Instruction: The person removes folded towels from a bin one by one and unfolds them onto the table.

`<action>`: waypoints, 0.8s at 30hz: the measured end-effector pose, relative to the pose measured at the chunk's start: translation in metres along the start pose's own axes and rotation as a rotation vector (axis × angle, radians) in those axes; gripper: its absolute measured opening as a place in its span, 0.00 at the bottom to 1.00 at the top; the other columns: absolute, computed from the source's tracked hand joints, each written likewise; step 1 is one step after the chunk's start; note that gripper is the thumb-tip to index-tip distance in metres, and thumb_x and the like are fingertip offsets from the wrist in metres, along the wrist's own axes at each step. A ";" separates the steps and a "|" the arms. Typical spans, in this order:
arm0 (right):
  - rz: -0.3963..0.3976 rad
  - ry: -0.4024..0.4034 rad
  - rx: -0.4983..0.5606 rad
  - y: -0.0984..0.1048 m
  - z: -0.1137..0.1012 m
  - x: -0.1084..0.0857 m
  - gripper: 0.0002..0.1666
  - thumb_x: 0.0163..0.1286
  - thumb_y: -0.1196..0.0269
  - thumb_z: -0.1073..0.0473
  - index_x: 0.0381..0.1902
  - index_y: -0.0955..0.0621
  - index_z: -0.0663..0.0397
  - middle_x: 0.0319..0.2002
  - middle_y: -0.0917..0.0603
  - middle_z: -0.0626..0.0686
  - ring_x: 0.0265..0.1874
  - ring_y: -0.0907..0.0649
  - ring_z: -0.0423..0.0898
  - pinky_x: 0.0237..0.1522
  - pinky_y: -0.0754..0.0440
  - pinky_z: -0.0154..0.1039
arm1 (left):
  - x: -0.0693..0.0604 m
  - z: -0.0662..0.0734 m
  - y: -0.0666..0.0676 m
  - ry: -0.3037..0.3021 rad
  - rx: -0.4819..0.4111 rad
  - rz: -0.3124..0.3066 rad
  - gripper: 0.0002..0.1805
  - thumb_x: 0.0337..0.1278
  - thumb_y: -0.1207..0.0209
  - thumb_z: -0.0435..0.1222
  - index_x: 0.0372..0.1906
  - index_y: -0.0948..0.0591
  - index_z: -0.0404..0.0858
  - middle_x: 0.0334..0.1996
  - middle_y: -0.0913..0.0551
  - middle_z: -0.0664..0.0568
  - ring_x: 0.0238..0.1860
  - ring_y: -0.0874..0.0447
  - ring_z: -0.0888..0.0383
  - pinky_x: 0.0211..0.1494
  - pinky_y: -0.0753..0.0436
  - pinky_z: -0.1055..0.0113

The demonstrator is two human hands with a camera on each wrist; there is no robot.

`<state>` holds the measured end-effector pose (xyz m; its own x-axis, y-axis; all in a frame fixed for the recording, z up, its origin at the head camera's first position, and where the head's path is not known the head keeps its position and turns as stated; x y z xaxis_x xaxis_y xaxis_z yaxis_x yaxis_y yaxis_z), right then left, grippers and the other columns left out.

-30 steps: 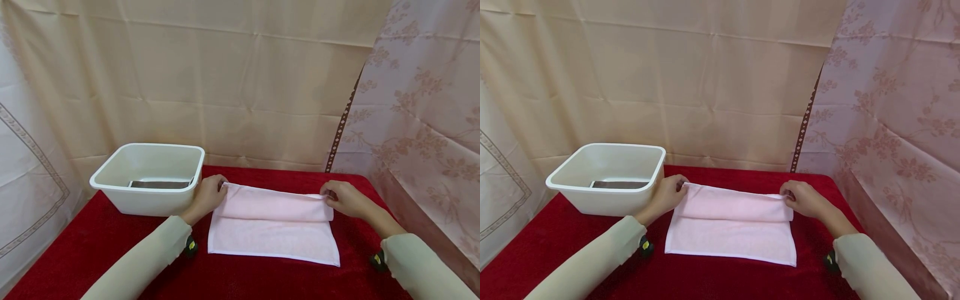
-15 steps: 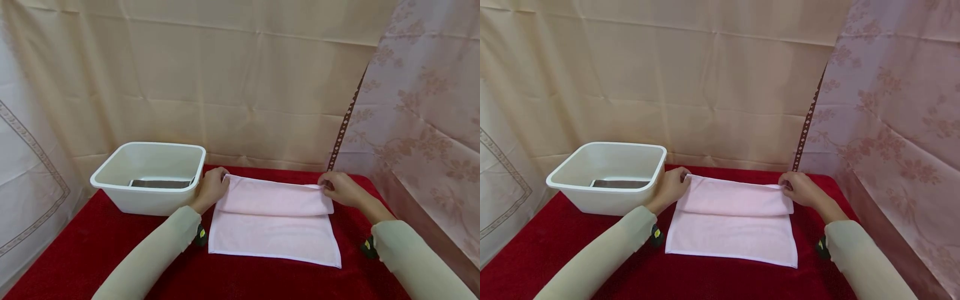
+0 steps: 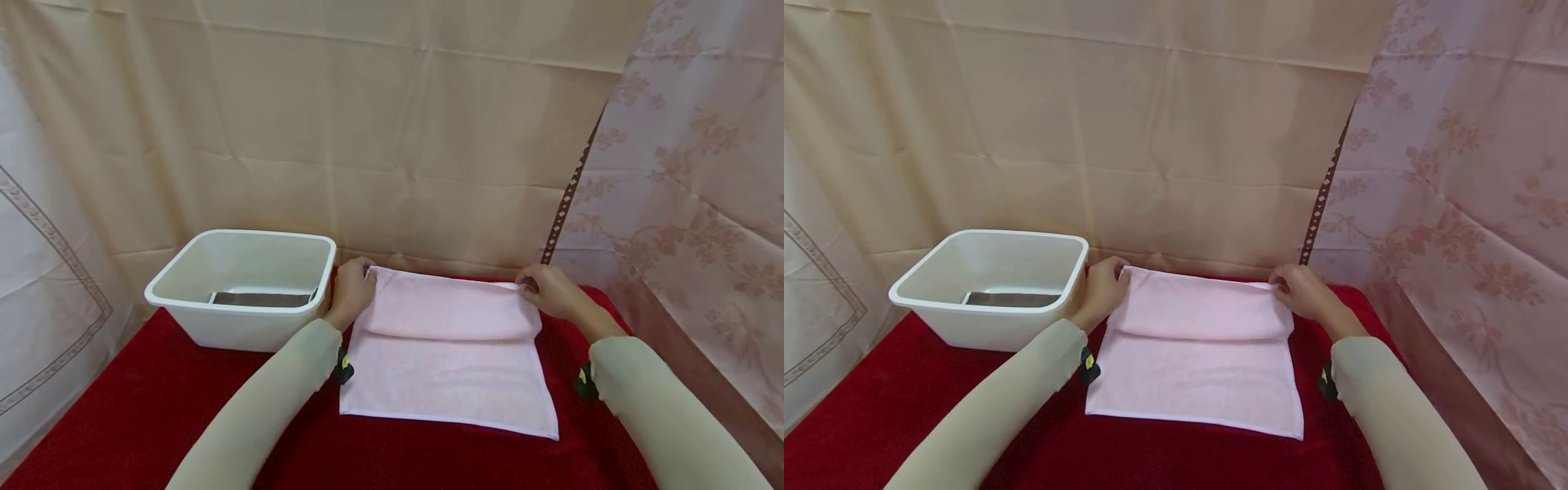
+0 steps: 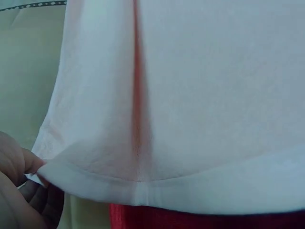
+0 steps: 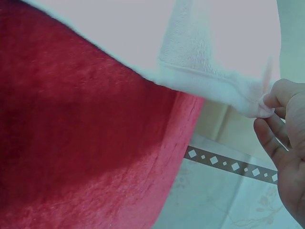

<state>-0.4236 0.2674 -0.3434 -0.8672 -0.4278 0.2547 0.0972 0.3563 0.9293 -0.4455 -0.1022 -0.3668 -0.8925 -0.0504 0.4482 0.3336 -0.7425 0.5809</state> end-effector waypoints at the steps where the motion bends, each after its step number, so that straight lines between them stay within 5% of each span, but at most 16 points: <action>1: 0.013 0.005 -0.002 0.001 0.000 0.001 0.07 0.63 0.34 0.74 0.39 0.15 0.63 0.35 0.14 0.56 0.34 0.18 0.51 0.40 0.17 0.52 | 0.001 0.001 -0.001 0.003 0.001 0.002 0.08 0.67 0.41 0.32 0.44 0.13 0.34 0.40 0.13 0.43 0.44 0.15 0.46 0.51 0.17 0.52; 12: 0.068 -0.030 -0.017 -0.005 0.007 0.015 0.07 0.64 0.36 0.74 0.40 0.15 0.65 0.36 0.14 0.61 0.37 0.18 0.57 0.45 0.17 0.57 | 0.009 0.003 -0.004 0.019 -0.010 0.058 0.08 0.69 0.41 0.31 0.46 0.15 0.32 0.42 0.14 0.40 0.47 0.16 0.42 0.53 0.17 0.50; 24: 0.012 -0.166 0.023 -0.027 0.027 0.015 0.08 0.66 0.37 0.74 0.42 0.16 0.66 0.40 0.15 0.63 0.39 0.19 0.59 0.50 0.17 0.59 | 0.011 -0.012 -0.021 0.137 -0.019 -0.008 0.08 0.70 0.40 0.33 0.47 0.15 0.36 0.47 0.14 0.44 0.50 0.15 0.45 0.56 0.17 0.51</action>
<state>-0.4523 0.2737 -0.3721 -0.9351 -0.2809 0.2159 0.0980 0.3804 0.9196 -0.4658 -0.0947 -0.3822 -0.9288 -0.1339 0.3456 0.3212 -0.7560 0.5703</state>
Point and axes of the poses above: each hand's wrist, its own x-axis towards the middle knuckle, its own y-axis out of the back of the hand, z = x × y, the point moved 9 cm from there along x, towards the middle knuckle
